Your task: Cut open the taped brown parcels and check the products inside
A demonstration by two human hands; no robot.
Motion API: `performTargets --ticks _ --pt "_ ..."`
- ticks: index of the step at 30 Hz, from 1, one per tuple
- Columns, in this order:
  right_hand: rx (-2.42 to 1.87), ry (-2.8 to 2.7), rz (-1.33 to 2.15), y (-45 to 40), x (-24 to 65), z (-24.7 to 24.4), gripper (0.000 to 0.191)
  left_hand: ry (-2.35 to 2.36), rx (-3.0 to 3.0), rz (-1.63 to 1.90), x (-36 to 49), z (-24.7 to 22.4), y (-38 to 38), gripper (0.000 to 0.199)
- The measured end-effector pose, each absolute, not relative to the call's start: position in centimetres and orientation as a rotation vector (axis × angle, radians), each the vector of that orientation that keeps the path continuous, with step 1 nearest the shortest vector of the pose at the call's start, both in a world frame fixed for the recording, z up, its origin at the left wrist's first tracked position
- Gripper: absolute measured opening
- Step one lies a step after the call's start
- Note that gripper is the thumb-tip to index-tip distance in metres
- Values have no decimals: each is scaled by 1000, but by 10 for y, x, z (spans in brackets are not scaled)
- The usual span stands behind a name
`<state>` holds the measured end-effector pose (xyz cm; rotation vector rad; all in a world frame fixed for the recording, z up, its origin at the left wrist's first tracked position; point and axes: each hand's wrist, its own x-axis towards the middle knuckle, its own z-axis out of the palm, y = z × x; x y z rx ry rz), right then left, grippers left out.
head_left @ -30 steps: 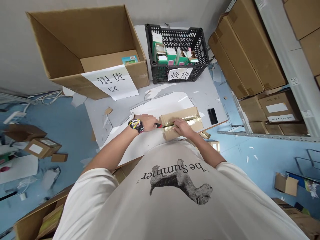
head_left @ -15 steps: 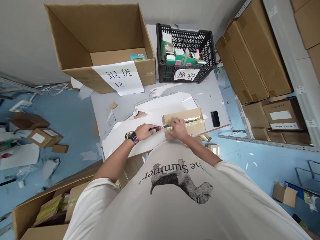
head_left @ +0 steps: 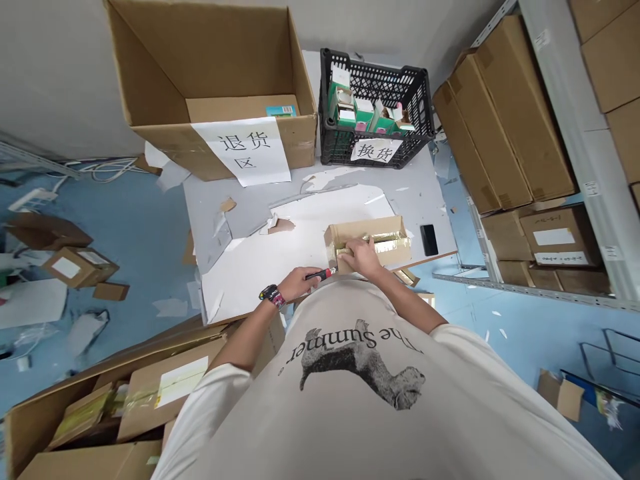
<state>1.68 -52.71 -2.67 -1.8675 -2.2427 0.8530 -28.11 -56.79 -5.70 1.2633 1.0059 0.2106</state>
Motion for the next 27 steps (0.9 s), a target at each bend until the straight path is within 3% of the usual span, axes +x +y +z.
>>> performTargets --ticks 5,8,20,27 --pt "-1785 -2281 764 -518 21 -26 39 1196 1137 422 -312 -70 -577 94" --pt "-1709 -2390 679 -516 19 -28 51 1352 1043 584 -326 -76 -581 103" --pt "-1391 -2761 699 -482 43 -37 84 1564 1425 733 -304 -70 -594 66" --pt "-1402 -2803 678 -475 34 -42 74 1471 1682 643 -299 -52 -600 57"
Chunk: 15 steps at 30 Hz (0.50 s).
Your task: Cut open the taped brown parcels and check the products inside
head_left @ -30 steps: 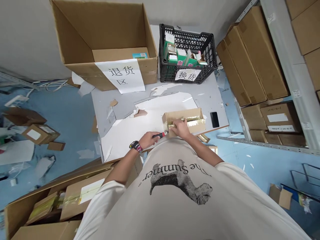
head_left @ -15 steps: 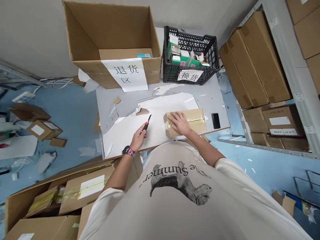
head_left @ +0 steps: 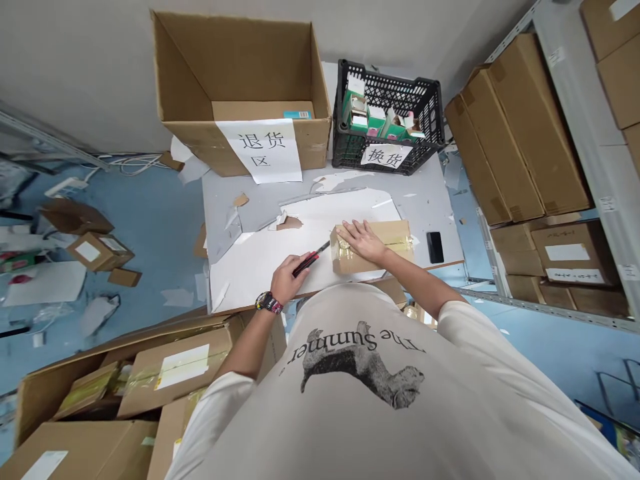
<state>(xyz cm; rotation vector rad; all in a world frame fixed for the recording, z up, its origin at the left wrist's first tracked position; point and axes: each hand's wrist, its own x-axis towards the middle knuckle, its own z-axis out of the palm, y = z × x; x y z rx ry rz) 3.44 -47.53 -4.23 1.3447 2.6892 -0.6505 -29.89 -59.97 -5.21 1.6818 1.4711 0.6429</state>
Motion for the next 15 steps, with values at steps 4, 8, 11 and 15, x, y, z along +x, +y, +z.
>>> performTargets --ticks 4,8,11,15 --pt "1337 2691 -680 -471 38 -45 69 1370 1838 498 -293 -43 -594 55" --pt "1345 2698 -702 -470 40 -50 70 1387 1978 311 -282 -37 -574 55" --pt "1351 2705 -715 -472 40 -51 73 1418 2073 185 -279 -34 -559 57" --pt "1353 2699 -715 -475 40 -52 74 1413 2161 90 -287 -30 -548 59"
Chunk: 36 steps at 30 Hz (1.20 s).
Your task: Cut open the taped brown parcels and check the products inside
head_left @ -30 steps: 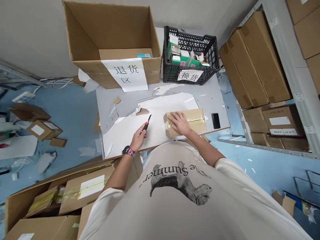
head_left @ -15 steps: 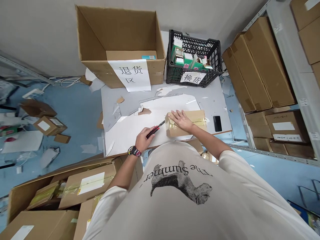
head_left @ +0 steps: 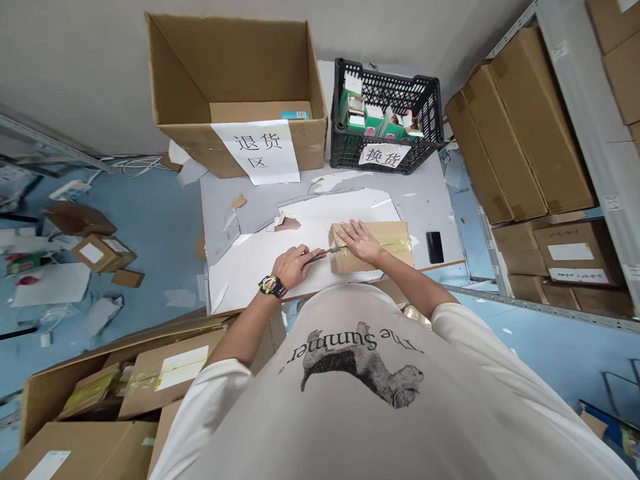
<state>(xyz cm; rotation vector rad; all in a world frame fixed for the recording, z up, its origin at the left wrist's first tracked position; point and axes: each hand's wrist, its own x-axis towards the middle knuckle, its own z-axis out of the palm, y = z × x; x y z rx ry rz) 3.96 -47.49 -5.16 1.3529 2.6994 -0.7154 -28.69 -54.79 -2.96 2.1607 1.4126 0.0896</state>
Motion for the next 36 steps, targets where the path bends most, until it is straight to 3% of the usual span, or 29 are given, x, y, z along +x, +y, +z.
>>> performTargets --ticks 10,16,23,30,36 --pt "1296 2771 -561 -477 43 -70 79 1384 2269 -8 -280 -27 -528 59" --pt "1289 2813 -437 -486 48 -75 71 1594 2187 143 -304 -41 -515 57" --pt "1333 2770 -475 -495 48 -51 76 1822 1751 448 -297 -100 -531 62" --pt "1890 2554 -408 -544 106 -39 49 2019 1458 354 -295 -171 -564 62" --pt "1866 2536 -485 -571 131 -37 51 2031 1357 632 -275 -176 -554 47"
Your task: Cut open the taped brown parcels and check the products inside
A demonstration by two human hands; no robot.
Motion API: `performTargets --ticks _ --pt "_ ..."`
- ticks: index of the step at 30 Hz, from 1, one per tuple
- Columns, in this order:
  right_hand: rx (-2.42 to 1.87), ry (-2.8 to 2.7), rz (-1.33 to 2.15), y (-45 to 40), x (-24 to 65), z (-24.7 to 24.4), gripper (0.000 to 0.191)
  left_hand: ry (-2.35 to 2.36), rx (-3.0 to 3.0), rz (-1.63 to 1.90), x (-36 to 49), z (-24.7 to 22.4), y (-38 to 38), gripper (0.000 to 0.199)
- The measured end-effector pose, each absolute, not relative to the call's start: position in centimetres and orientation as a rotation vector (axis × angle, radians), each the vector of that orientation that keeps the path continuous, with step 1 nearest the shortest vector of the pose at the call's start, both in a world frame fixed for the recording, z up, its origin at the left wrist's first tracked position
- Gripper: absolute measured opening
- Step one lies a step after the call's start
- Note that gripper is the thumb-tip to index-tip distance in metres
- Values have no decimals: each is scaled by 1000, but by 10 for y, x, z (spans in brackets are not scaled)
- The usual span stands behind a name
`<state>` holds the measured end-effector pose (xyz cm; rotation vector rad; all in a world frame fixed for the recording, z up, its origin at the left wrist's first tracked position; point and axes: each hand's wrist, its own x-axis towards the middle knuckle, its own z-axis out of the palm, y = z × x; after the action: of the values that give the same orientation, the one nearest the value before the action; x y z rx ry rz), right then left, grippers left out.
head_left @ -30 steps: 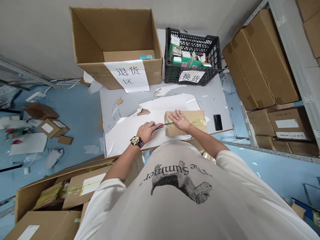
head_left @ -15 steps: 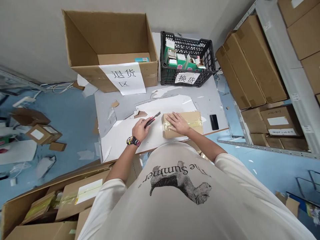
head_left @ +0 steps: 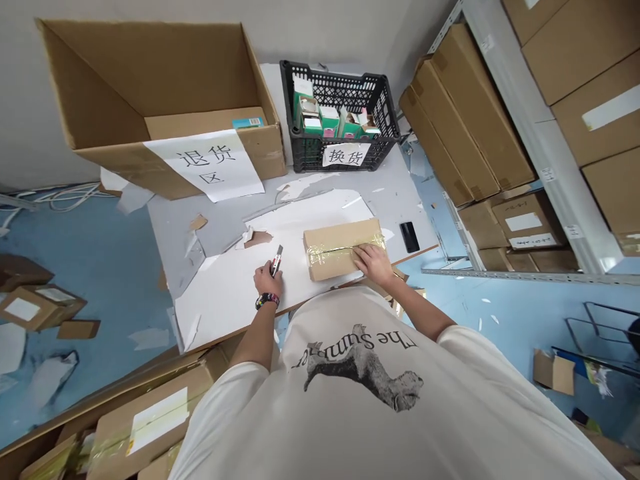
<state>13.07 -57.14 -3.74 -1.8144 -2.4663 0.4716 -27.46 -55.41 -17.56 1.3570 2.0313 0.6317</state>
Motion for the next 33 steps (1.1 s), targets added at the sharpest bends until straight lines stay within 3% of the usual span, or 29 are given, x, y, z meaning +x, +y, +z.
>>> performTargets --ticks 5,10,16,21,24,29,33 --pt "-1855 -2437 501 -563 123 -43 71 1697 1782 902 -229 -112 -539 30" --pt "-1842 -2463 713 -550 129 -51 72 1025 2199 571 -171 -61 -530 32" --pt "-1654 -2574 750 -534 134 -35 62 1166 2129 259 -158 -58 -502 57" --pt "-1447 -2747 560 -555 135 -7 18 1063 1875 352 -170 -55 -474 61" --pt "-1316 -2770 642 -576 138 5 26 1001 1880 194 -169 -56 -462 51" --pt "-1199 -2572 1167 -578 147 8 44 1137 2010 -269 -154 -66 -466 46" --pt "-1269 -2618 1258 -548 154 -11 44 1178 2101 -245 -144 -63 -480 25"
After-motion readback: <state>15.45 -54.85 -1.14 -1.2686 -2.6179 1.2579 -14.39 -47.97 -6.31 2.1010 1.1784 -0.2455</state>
